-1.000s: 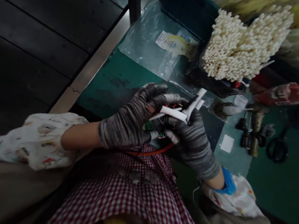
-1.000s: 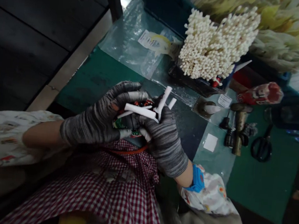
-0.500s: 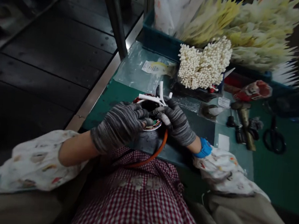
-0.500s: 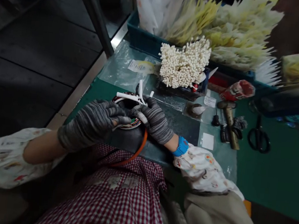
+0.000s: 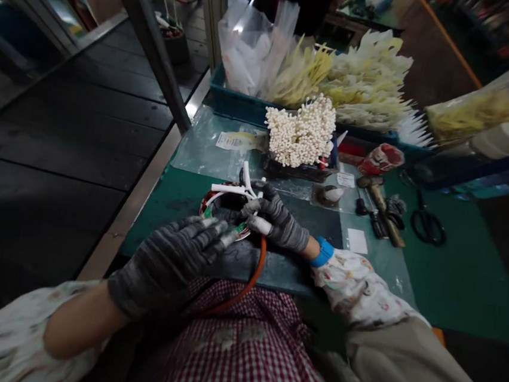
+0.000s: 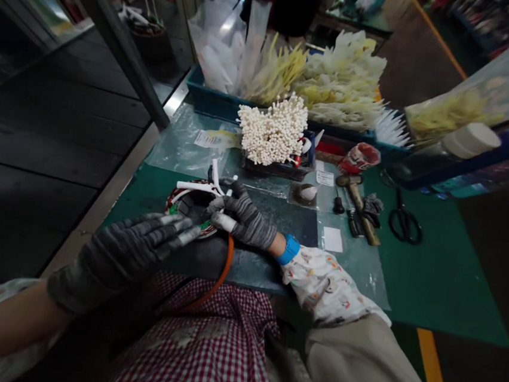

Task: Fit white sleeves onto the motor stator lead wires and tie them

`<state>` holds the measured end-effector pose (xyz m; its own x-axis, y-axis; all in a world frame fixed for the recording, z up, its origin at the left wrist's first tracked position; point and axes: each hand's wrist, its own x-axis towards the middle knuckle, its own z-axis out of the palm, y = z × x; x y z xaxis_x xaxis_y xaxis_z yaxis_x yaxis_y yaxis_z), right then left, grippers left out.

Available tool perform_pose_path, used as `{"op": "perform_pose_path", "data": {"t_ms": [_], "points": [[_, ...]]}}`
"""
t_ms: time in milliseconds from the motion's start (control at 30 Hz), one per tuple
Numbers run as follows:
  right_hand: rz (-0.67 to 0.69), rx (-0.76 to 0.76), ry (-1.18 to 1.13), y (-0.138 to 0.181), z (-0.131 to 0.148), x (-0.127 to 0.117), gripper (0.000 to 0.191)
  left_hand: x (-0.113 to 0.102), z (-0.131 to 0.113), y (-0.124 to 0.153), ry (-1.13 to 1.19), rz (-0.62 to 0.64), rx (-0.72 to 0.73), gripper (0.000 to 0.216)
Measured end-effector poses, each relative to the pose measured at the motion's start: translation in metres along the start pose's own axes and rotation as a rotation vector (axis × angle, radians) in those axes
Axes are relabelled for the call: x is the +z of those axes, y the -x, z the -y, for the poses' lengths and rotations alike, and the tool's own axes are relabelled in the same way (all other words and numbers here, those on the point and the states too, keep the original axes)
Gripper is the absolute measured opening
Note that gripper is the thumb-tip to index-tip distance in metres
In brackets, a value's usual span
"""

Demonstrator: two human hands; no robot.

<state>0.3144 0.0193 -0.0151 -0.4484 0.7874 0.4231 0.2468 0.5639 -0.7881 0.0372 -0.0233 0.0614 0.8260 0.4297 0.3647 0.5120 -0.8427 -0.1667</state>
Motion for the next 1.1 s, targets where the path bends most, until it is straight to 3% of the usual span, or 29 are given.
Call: {"op": "perform_pose_path", "data": {"t_ms": [67, 167, 233, 367, 433, 533, 700, 800, 967, 1100], "points": [[-0.086, 0.023, 0.073, 0.006, 0.005, 0.006, 0.023, 0.008, 0.011, 0.005, 0.014, -0.034, 0.021, 0.050], [-0.326, 0.041, 0.343, 0.016, 0.013, -0.002, 0.046, 0.026, 0.012, 0.011, 0.039, -0.125, -0.002, 0.044], [-0.496, 0.073, 0.541, 0.020, 0.013, -0.024, 0.046, 0.039, 0.000, 0.015, 0.055, -0.181, -0.120, 0.044], [-0.770, 0.169, 0.775, 0.018, 0.000, -0.089, 0.037, 0.058, -0.035, 0.018, 0.043, -0.257, -0.435, 0.037], [-0.816, 0.229, 0.868, 0.013, -0.011, -0.116, 0.037, 0.064, -0.041, 0.014, 0.106, -0.241, -0.463, 0.033], [-0.709, 0.279, 0.866, 0.004, -0.023, -0.132, 0.030, 0.071, -0.030, 0.002, 0.244, -0.248, -0.377, 0.020], [-0.715, 0.136, 0.715, -0.002, -0.007, -0.114, 0.011, 0.076, -0.010, -0.007, 0.264, -0.336, -0.258, 0.019], [-0.762, 0.076, 0.474, 0.002, 0.031, -0.098, 0.014, 0.075, -0.011, -0.007, 0.276, -0.346, -0.252, 0.017], [-0.898, 0.112, 0.039, 0.015, 0.107, -0.077, 0.017, 0.078, -0.014, -0.004, 0.303, -0.292, -0.292, 0.013], [-0.656, 0.287, 0.108, 0.029, 0.125, -0.050, 0.015, 0.082, -0.013, -0.003, 0.335, -0.300, -0.269, 0.017]]}}
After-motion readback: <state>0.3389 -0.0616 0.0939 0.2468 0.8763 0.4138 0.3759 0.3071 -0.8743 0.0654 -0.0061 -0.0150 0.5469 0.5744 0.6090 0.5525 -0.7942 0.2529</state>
